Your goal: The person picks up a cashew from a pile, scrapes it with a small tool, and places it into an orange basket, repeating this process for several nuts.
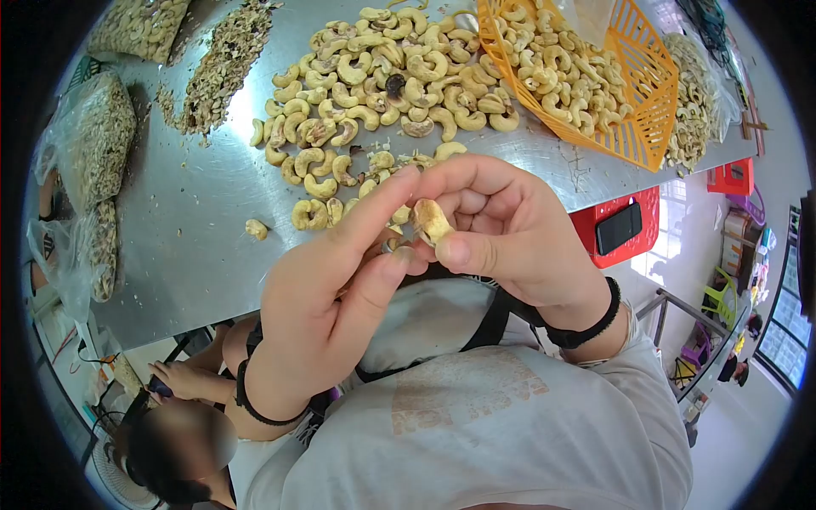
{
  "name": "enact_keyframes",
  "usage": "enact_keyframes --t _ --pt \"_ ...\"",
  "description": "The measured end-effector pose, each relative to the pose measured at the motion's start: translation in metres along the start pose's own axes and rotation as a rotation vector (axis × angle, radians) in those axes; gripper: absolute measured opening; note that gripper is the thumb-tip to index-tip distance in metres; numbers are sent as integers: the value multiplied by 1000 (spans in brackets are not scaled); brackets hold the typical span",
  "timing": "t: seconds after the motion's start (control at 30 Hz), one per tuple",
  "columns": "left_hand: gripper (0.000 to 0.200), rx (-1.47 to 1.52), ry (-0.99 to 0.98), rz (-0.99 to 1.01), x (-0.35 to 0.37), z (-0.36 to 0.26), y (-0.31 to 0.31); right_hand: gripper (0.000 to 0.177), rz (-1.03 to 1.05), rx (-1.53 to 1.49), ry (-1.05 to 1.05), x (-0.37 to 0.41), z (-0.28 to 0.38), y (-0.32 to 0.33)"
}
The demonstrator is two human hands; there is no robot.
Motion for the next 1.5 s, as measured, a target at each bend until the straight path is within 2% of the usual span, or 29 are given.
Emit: enact_keyframes --t 0.17,0.4,0.47,0.57,0.7,0.77,0.8,0.87,1.0,1.07,1.2,1.27,1.3,1.37,1.5 --pt "39 -70 -224 -31 -2 6 1 28 12 -89 -23 0 -1 4" --pt "40 -69 -253 5 -5 5 1 26 -5 -36 5 1 1 4" --pt "42 -205 -378 -36 -6 6 0 25 -3 14 74 1 1 5" --pt "43 -329 -461 -109 -6 7 -2 25 -6 34 97 1 -1 6" --pt "43 -352 -527 -198 -8 12 -5 25 -18 13 122 3 -5 4" --pt "38 -425 -570 -225 -8 15 -3 25 -25 101 142 3 -5 3" --pt "38 -425 -570 -226 -7 13 -2 25 -25 101 142 3 -5 2" --pt "34 -235 -289 -125 -4 7 0 25 -27 108 134 3 -4 1" --pt "33 -135 -166 -109 -2 5 2 25 -1 62 102 1 -4 1" --pt "36 7 -65 -41 -1 4 2 26 30 15 86 1 -4 3" --pt "38 -53 -118 18 -3 5 4 26 30 -19 43 1 -3 3" --pt "40 -131 -255 15 -5 5 4 26 27 25 88 1 -3 4" --pt "40 -131 -254 15 -7 6 4 26 26 25 87 1 -3 4" --pt "43 -303 -433 -31 -9 7 3 25 -13 42 127 1 -4 4" --pt "44 -394 -468 -111 -8 9 0 25 -39 59 151 1 -6 2"
Point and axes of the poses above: each hand's wrist, its own x-axis away from the middle knuckle, its own y-axis out of the back of the hand, z = x × y, the point moved 1 cm from there along -x, towards the middle knuckle, and after that the axes turned 7 degrees about -z, right-handed, at the moved point
